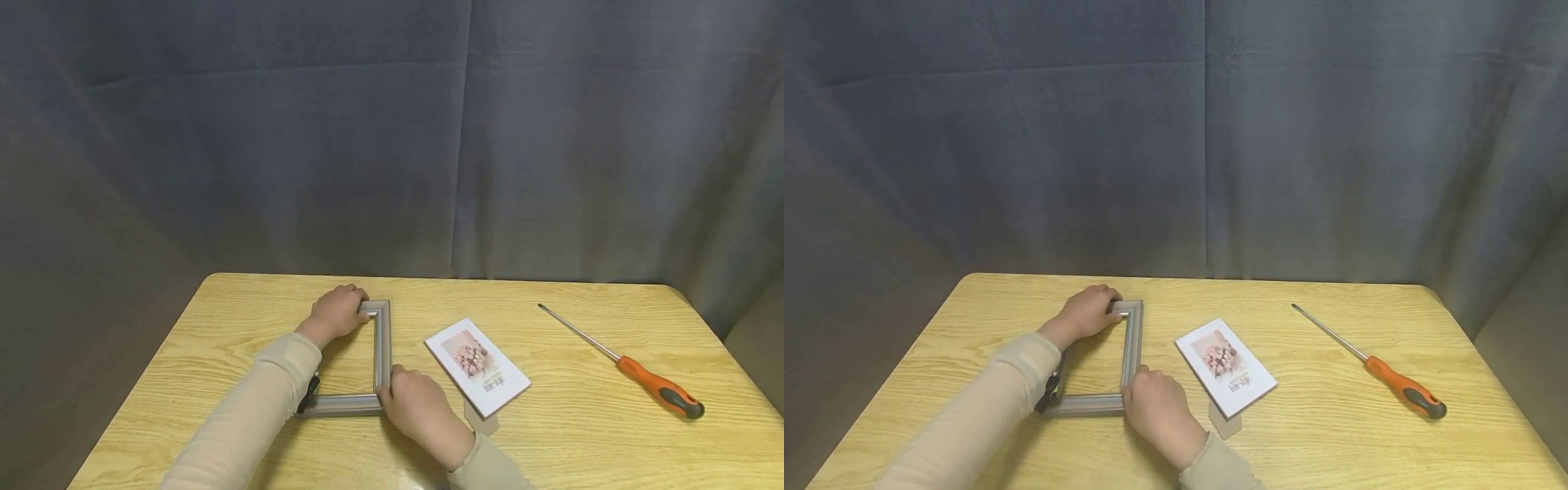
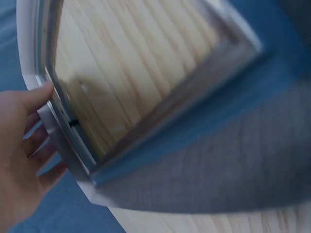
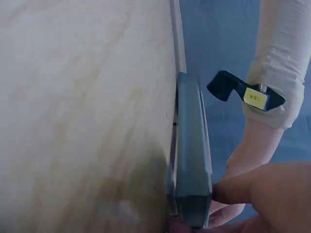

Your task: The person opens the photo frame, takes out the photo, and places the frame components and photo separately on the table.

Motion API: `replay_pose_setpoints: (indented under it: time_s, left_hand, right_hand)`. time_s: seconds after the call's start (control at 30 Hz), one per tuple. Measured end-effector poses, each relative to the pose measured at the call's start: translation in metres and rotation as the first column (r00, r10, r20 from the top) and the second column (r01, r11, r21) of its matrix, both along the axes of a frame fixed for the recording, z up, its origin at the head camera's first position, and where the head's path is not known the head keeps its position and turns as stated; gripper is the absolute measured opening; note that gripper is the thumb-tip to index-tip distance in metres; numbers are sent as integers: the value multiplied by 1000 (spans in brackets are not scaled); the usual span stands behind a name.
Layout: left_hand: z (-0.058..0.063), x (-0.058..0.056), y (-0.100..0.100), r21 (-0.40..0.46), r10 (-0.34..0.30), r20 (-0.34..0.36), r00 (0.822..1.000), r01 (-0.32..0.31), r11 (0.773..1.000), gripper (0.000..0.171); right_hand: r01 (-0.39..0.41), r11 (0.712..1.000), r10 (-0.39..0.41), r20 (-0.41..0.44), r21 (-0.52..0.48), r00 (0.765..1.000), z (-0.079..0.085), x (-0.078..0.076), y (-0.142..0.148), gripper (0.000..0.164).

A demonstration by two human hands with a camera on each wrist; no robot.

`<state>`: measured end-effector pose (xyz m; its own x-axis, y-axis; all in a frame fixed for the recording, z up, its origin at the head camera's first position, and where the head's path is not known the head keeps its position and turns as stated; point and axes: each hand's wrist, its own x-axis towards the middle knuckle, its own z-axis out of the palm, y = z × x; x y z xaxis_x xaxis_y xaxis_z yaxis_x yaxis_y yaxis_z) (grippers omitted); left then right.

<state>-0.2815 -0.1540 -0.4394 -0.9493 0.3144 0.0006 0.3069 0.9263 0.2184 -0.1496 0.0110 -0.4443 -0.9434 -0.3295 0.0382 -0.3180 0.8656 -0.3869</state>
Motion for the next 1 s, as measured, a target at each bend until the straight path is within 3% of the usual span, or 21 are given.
replay_pose_setpoints:
  time_s: [0.1,0.27,0.73,1.0]
  left_hand:
    - [2,3,4,-17,-18,-69,997,17,1000,37]
    - [6,10,10,34,-11,-131,991,15,999,33]
    - [19,54,20,111,-71,-128,989,86,990,32]
    - [14,81,10,209,-15,-129,992,41,977,34]
  right_hand:
    - [-3,1000,3,3,-7,1000,3,-1,3,35]
    - [-23,1000,22,-23,-20,999,6,-3,11,44]
    - [8,1000,-9,-109,-7,994,23,-2,47,37]
    - [107,994,-105,-139,10,985,25,-6,71,32]
